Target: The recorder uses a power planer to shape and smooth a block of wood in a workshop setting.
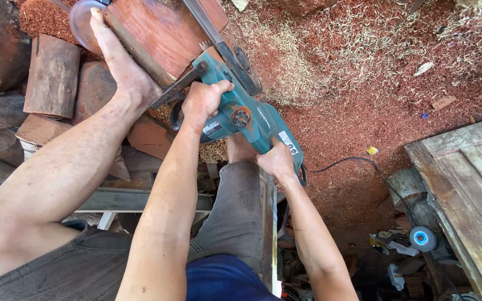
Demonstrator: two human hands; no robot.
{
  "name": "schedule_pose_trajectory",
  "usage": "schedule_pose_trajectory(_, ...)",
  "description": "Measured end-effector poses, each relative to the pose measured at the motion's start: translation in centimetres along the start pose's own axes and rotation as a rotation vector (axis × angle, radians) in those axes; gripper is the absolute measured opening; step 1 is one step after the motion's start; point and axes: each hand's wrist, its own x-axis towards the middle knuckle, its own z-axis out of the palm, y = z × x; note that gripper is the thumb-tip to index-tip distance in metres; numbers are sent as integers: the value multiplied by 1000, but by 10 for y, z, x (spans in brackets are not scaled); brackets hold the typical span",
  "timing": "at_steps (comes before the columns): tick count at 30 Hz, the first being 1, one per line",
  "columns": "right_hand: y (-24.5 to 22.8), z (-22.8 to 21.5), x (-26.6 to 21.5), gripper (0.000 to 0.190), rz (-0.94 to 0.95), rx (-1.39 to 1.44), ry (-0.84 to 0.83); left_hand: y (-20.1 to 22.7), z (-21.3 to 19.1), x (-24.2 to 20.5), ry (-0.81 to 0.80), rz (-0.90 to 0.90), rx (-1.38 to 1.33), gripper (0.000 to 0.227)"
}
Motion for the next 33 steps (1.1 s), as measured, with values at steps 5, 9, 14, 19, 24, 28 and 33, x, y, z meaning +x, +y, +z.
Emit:
schedule_pose_trajectory(5,-1,-1,-2,47,30,-9,-21,1,-2,0,1,-4,-12,54)
schedule_pose_trajectory(9,-3,-1,-5,46,27,-20,-14,2,-4,-1,-3,-13,-15,53)
schedule_pose_trajectory(14,-4,-1,-7,46,28,-44,-11,4,-7,-2,-10,-17,-27,52)
schedule_pose_trajectory(19,-1,-1,-4,46,12,-67,-3,5,-6,-4,-1,-6,-36,50)
schedule_pose_trajectory(24,-2,-4,-1,46,26,-19,-18,5,1,-3,7,-15,22,55)
schedule_pose_trajectory(28,14,10,17,46,0,-9,-27,0,8,0,52,-2,38,56)
schedule_pose_trajectory(33,22,15,26,45,-64,90,43,-11,25,17,117,23,48,69)
